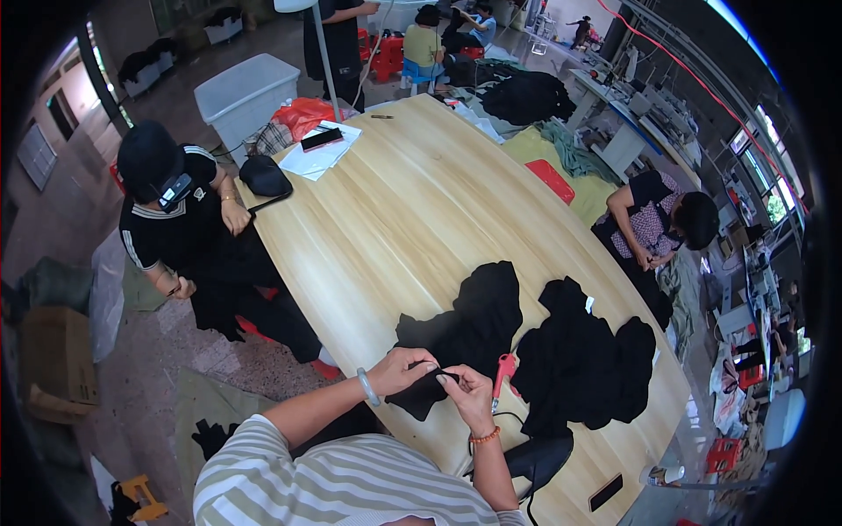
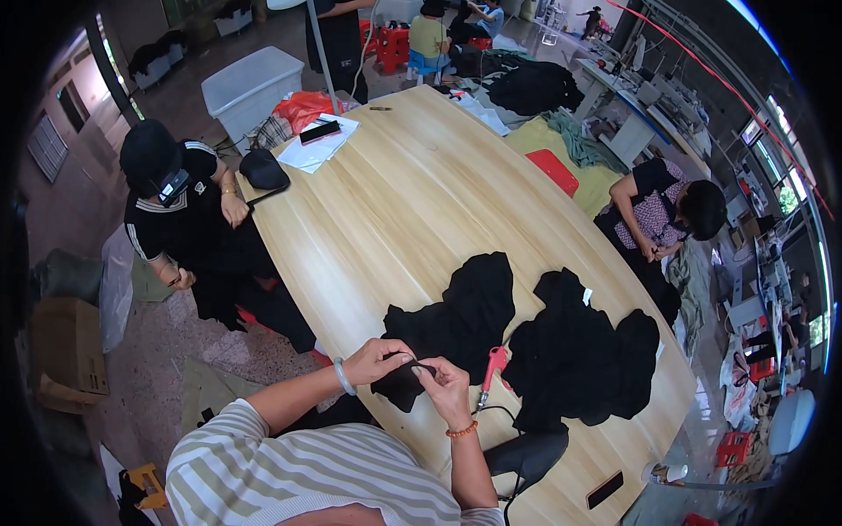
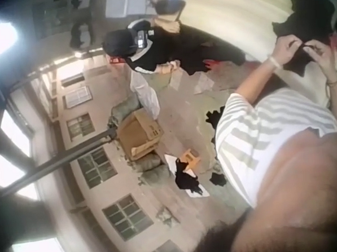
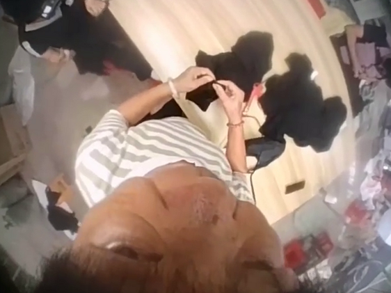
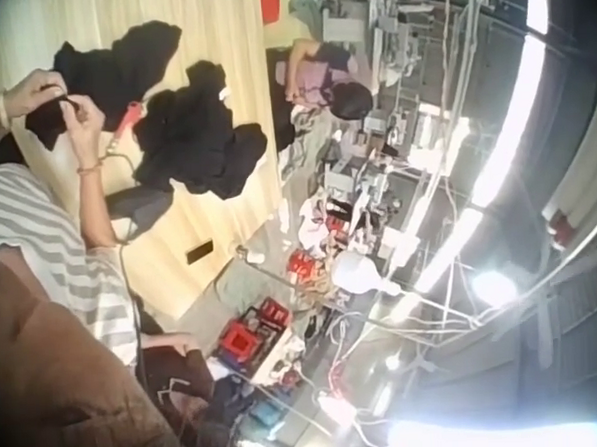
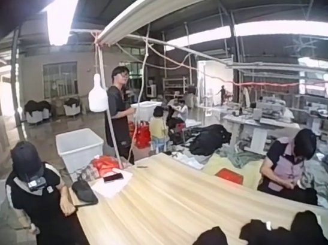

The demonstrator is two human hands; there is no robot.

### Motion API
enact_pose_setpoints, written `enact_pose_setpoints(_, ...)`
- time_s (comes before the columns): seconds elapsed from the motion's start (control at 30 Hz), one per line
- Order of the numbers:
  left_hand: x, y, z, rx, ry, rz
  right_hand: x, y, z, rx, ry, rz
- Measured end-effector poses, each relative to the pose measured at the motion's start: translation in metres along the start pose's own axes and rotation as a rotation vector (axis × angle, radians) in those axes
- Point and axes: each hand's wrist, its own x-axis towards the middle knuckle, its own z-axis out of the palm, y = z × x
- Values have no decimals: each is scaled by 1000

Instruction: Trimming excess threads from black garments using small scissors on a work table.

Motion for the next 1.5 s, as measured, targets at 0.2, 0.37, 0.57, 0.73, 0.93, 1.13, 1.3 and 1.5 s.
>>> enact_pose_setpoints(0.2, 7, 0, 0, 9, 68, -39, 6, 12, -4, 113, 24, -49)
enact_pose_setpoints(0.37, 7, -9, 3, -14, 71, -55, 0, 11, 1, 239, 46, -17)
enact_pose_setpoints(0.57, 24, -18, 10, -28, 44, -15, 4, 5, -12, 174, -3, 120)
enact_pose_setpoints(0.73, 39, 28, 9, 439, 436, 546, 20, -8, -23, 257, 122, 105)
enact_pose_setpoints(0.93, 13, 23, 22, 218, 67, 381, 33, -16, -33, 358, 137, 43)
enact_pose_setpoints(1.13, 21, -6, 46, 528, 67, 369, 36, -33, -31, 438, 190, 41)
enact_pose_setpoints(1.3, 32, -24, 80, 87, 294, 85, 39, -39, -25, 426, 212, 22)
enact_pose_setpoints(1.5, 17, -36, 40, -191, 79, -111, 40, -22, -44, 124, 357, -110)
